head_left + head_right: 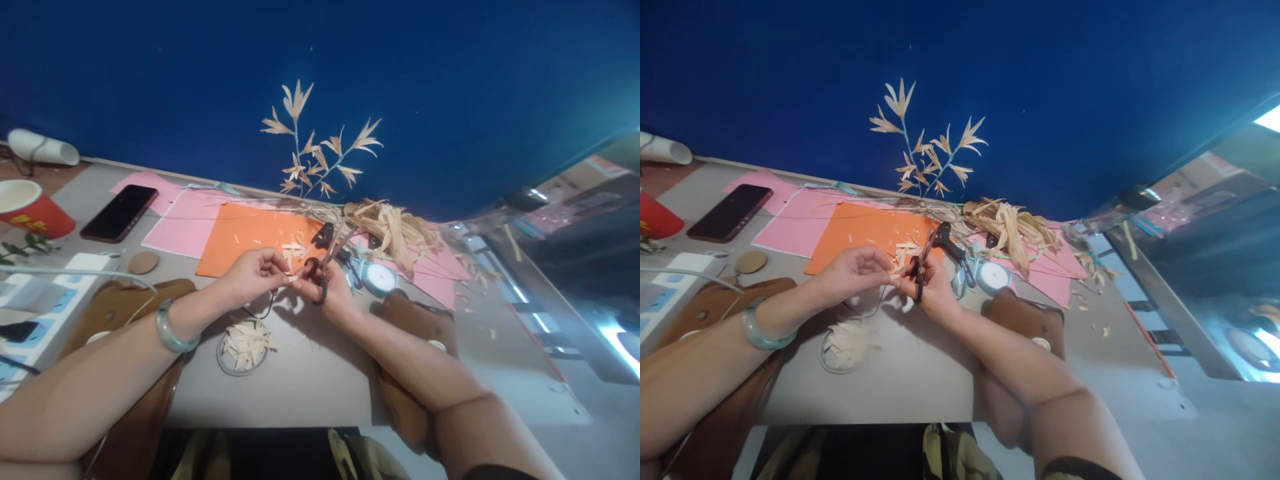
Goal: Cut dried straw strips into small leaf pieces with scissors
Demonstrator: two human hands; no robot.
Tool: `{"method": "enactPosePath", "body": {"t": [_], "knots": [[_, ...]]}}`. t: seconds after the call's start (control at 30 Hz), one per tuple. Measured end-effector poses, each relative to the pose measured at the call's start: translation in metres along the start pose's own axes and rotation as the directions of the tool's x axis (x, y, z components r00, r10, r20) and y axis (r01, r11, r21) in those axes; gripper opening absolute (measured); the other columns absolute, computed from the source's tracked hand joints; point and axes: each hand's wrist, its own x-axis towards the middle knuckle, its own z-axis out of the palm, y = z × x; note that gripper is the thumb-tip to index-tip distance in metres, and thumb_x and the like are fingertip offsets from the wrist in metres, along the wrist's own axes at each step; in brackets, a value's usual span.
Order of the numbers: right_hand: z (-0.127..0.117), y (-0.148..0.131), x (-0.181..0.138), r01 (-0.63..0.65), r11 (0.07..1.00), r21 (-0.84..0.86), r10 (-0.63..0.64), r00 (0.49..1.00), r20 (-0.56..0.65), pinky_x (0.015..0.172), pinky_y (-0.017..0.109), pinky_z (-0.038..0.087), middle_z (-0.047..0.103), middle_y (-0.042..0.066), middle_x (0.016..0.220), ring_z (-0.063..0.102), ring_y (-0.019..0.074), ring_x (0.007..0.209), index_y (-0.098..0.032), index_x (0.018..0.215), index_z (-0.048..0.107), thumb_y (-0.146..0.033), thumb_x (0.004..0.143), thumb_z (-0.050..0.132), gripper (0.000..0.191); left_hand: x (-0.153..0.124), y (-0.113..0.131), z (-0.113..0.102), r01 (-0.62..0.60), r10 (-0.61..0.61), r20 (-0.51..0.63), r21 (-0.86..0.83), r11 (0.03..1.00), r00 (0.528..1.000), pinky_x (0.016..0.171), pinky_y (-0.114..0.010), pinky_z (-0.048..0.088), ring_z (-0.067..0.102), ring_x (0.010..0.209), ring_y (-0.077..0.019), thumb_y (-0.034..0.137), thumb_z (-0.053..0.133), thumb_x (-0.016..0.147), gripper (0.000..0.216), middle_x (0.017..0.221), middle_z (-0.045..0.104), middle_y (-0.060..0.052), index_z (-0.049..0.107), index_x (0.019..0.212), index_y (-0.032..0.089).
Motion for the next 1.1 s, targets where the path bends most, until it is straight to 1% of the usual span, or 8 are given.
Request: {"method": "enactPosePath", "body": {"t": [0.1,0.23,0.47,0.6,0.7,0.8,0.97,1.1], "knots": [[-0.001,-0.001,0.0,0.015,0.999,-0.03,-0.015,1.0,0.006,0.061,0.026,0.046,0.06,-0.001,0.075,0.052,0.0103,0.06,-0.02,0.082,0.047,-0.041,0.063,0.081,0.044,0.001,-0.004,0.0,-0.015,0.015,0.02,0.004,1.0,1.0,0.059,-0.023,0.047,0.061,0.059,-0.0108,0.027,0.074,0.064,0.026,0.065,0.063,0.0,0.059,0.081,0.015],[-0.002,0.003,0.002,0.022,0.997,-0.069,-0.02,1.0,0.022,0.059,0.026,0.046,0.058,-0.002,0.069,0.049,0.0096,0.057,-0.02,0.079,0.048,-0.041,0.062,0.081,0.043,0.0,0.0,0.001,-0.004,0.004,-0.043,0.001,1.0,0.999,0.061,-0.024,0.049,0.061,0.061,-0.0111,0.022,0.076,0.059,0.027,0.065,0.062,0.001,0.06,0.08,0.014],[-0.001,0.011,0.001,-0.023,1.0,-0.01,0.024,0.998,0.066,0.057,0.025,0.047,0.057,-0.003,0.069,0.053,0.0101,0.059,-0.021,0.078,0.046,-0.044,0.058,0.081,0.046,0.0,0.007,-0.001,0.006,-0.019,-0.106,-0.122,0.992,0.994,0.066,-0.025,0.051,0.063,0.062,-0.0104,0.013,0.075,0.056,0.031,0.069,0.066,0.0,0.06,0.083,0.014],[-0.001,0.012,0.002,-0.023,1.0,0.01,0.023,0.996,0.085,0.059,0.026,0.047,0.061,-0.002,0.072,0.055,0.0107,0.06,-0.021,0.08,0.046,-0.042,0.059,0.082,0.047,0.0,0.007,-0.001,0.008,-0.022,-0.121,-0.114,0.993,0.992,0.063,-0.024,0.05,0.062,0.059,-0.0103,0.011,0.075,0.055,0.031,0.065,0.066,0.001,0.059,0.082,0.014],[0.0,0.011,0.002,-0.012,1.0,0.026,0.01,0.998,0.069,0.06,0.026,0.047,0.062,-0.001,0.073,0.054,0.01,0.059,-0.021,0.08,0.047,-0.042,0.061,0.082,0.046,-0.001,0.009,0.001,0.03,-0.041,-0.116,-0.099,0.995,0.992,0.061,-0.023,0.05,0.062,0.057,-0.0098,0.011,0.075,0.055,0.031,0.062,0.065,0.002,0.059,0.081,0.014],[0.001,0.012,0.002,0.0,1.0,0.015,-0.001,0.999,0.046,0.061,0.026,0.047,0.057,-0.003,0.068,0.052,0.0096,0.058,-0.02,0.077,0.047,-0.044,0.059,0.082,0.046,-0.002,0.011,0.002,0.057,-0.068,-0.1,-0.109,0.992,0.993,0.062,-0.023,0.051,0.062,0.057,-0.0099,0.01,0.075,0.054,0.033,0.063,0.066,0.002,0.059,0.082,0.014],[0.002,0.012,0.001,-0.017,1.0,0.026,0.016,1.0,0.016,0.06,0.026,0.047,0.056,-0.003,0.067,0.052,0.0101,0.058,-0.021,0.077,0.046,-0.046,0.059,0.081,0.047,-0.002,0.009,0.001,0.057,-0.07,-0.054,-0.224,0.973,0.996,0.068,-0.026,0.053,0.067,0.066,-0.0125,0.014,0.078,0.056,0.035,0.072,0.07,-0.002,0.059,0.086,0.014],[0.002,0.011,0.001,-0.03,0.996,0.078,0.032,0.999,-0.024,0.059,0.026,0.047,0.059,-0.002,0.07,0.055,0.0114,0.061,-0.021,0.079,0.046,-0.042,0.059,0.082,0.046,-0.001,0.008,0.0,0.104,-0.126,-0.056,-0.299,0.949,0.99,0.061,-0.023,0.051,0.066,0.06,-0.0118,0.021,0.075,0.064,0.027,0.066,0.069,-0.003,0.059,0.084,0.013]]}}
